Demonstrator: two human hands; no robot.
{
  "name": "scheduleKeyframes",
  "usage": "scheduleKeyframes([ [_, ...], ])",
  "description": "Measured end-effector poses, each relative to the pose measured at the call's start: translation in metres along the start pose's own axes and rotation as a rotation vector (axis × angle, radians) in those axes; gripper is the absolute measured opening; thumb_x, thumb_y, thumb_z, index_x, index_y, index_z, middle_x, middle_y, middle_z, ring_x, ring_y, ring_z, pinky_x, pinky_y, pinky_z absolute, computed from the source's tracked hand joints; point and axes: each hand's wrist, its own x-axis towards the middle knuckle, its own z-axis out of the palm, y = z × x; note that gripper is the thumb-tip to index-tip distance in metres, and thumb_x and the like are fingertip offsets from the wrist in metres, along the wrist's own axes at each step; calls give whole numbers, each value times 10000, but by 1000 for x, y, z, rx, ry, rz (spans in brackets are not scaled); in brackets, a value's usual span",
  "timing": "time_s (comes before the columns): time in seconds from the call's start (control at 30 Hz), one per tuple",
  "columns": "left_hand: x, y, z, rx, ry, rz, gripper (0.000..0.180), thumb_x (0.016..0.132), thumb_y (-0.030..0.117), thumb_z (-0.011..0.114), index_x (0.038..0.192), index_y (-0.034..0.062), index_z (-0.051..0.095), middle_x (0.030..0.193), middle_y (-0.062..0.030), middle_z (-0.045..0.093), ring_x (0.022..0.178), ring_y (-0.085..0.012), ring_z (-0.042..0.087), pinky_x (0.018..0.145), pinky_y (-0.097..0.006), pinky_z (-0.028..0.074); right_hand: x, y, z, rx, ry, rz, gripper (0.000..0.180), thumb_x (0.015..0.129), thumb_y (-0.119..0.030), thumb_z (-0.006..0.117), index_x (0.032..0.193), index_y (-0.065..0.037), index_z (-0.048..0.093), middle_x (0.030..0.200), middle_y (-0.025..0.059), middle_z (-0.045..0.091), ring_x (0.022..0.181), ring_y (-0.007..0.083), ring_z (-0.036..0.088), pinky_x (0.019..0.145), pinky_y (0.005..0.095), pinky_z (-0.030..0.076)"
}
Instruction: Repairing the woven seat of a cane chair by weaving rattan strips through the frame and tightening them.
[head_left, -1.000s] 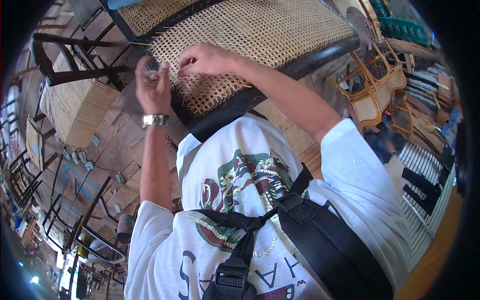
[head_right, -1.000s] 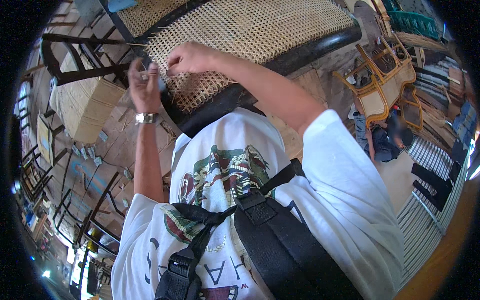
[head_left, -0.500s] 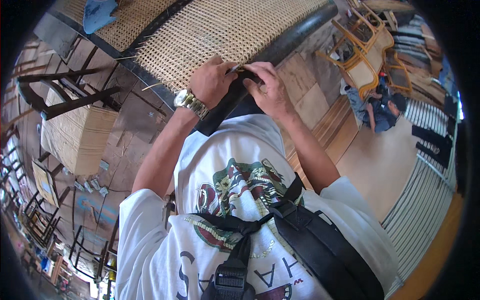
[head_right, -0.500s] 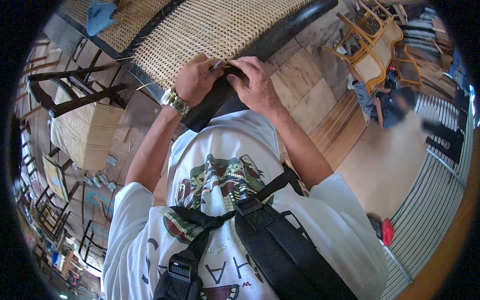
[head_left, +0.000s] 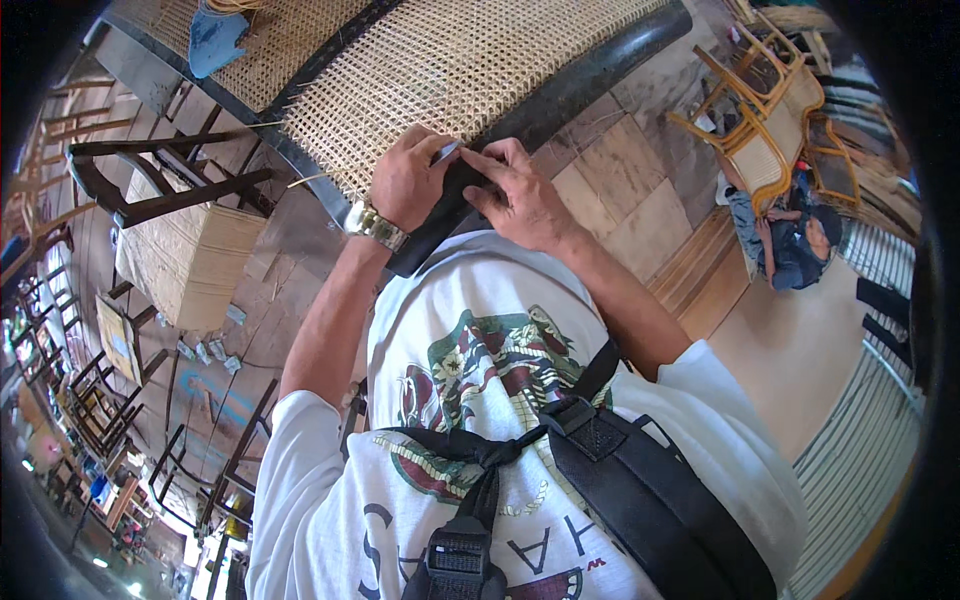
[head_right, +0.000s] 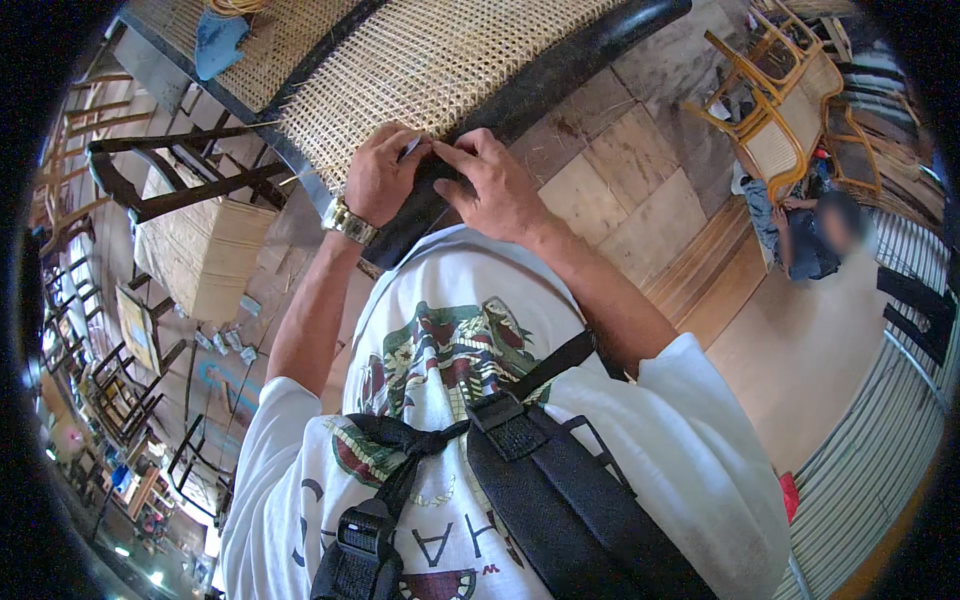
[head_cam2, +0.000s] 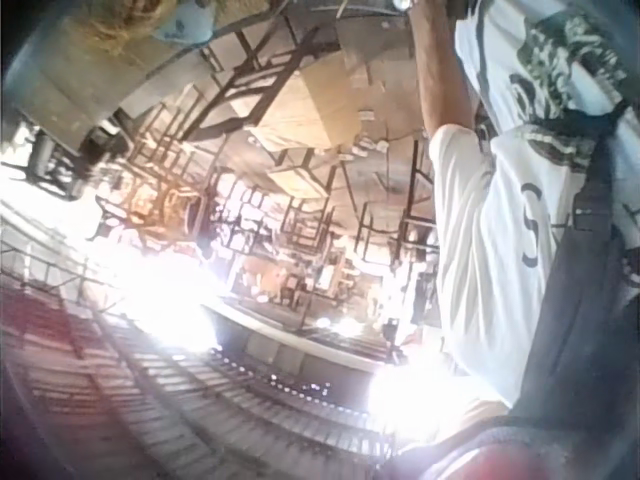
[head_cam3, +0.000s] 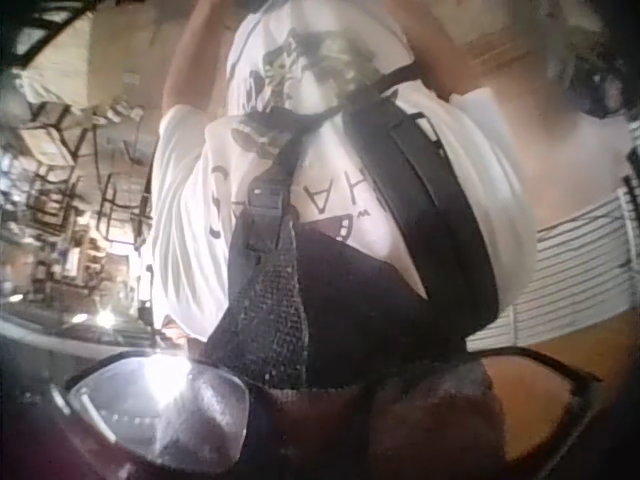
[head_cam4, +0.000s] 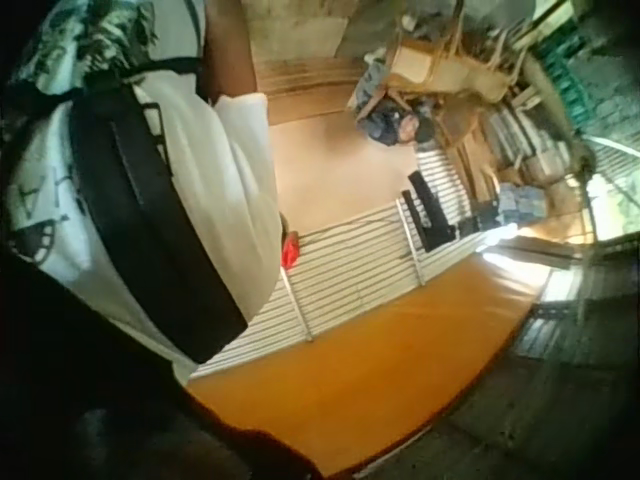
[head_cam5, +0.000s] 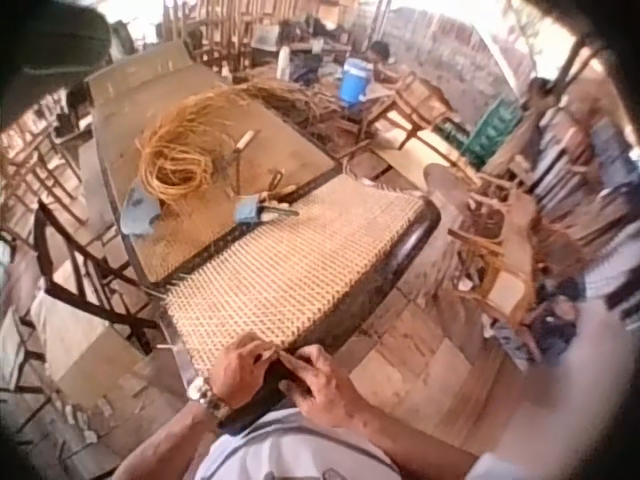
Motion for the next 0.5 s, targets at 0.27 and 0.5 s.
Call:
scheduleKeyframes([
  [0.27,15,0,-17,116,-181,132,172,900,152,661,1028,42,694,927,-134,660,807,-331,673,722,-415,553,19,54,-41,123,154,68,336,941,-205,699,1226,-42,627,877,79,642,710,169,619,663,309,527],
  [0.5,20,17,-17,313,-284,140,121,884,131,595,940,61,677,875,-126,614,794,-318,677,691,-433,571,9,66,-47,172,166,59,344,949,-215,692,1236,-44,612,867,80,646,717,177,629,665,319,529],
])
